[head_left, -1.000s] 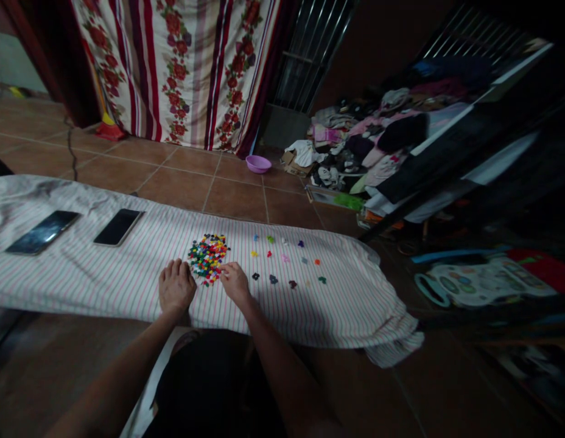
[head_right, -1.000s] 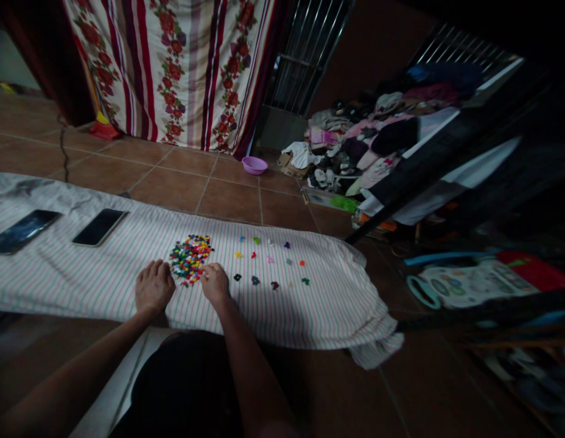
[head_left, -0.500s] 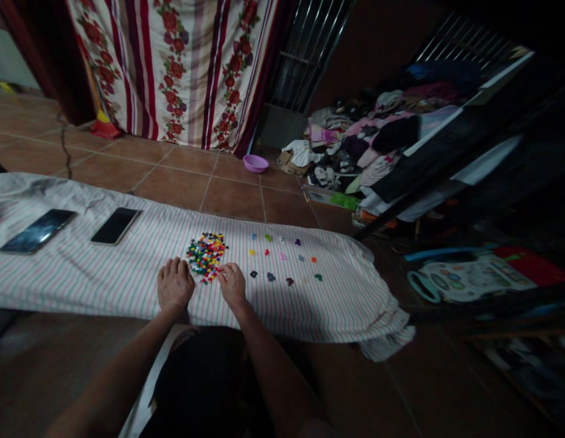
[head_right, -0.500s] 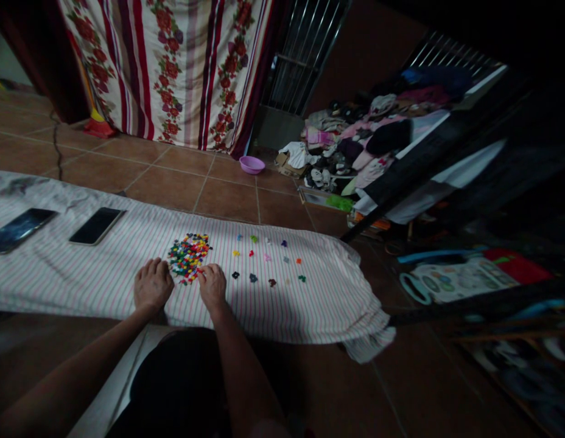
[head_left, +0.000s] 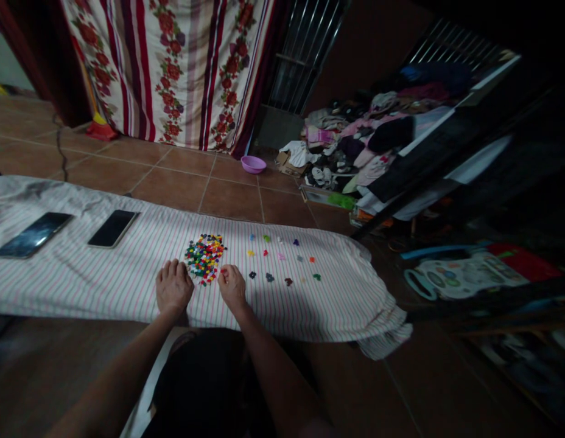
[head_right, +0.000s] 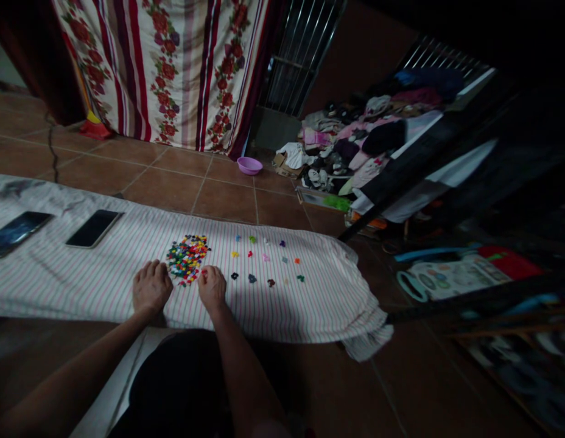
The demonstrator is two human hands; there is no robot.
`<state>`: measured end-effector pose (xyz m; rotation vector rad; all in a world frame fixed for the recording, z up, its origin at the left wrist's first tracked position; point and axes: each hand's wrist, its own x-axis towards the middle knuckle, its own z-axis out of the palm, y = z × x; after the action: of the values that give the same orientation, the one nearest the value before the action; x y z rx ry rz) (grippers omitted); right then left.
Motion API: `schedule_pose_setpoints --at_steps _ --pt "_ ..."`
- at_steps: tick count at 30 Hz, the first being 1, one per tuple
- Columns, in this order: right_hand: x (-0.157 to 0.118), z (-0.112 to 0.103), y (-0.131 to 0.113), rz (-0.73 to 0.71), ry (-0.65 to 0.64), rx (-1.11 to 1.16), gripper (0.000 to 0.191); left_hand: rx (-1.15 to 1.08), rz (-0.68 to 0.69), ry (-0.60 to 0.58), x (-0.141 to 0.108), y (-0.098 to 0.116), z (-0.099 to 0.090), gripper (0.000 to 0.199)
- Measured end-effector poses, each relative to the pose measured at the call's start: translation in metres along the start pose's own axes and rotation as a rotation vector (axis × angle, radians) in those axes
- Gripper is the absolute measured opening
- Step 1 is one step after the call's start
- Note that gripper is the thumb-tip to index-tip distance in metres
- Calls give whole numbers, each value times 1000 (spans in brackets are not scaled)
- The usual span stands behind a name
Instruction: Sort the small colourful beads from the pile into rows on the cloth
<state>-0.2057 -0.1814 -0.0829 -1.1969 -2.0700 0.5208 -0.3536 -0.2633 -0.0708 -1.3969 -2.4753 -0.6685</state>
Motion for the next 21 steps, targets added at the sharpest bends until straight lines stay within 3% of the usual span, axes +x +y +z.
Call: schedule_pose_setpoints --at_steps 10,21 --pt "10 -16 11 13 31 70 19 20 14 -7 0 -1 0 32" --pt "37 -50 52 10 196 51 27 66 30 8 0 0 -1 31"
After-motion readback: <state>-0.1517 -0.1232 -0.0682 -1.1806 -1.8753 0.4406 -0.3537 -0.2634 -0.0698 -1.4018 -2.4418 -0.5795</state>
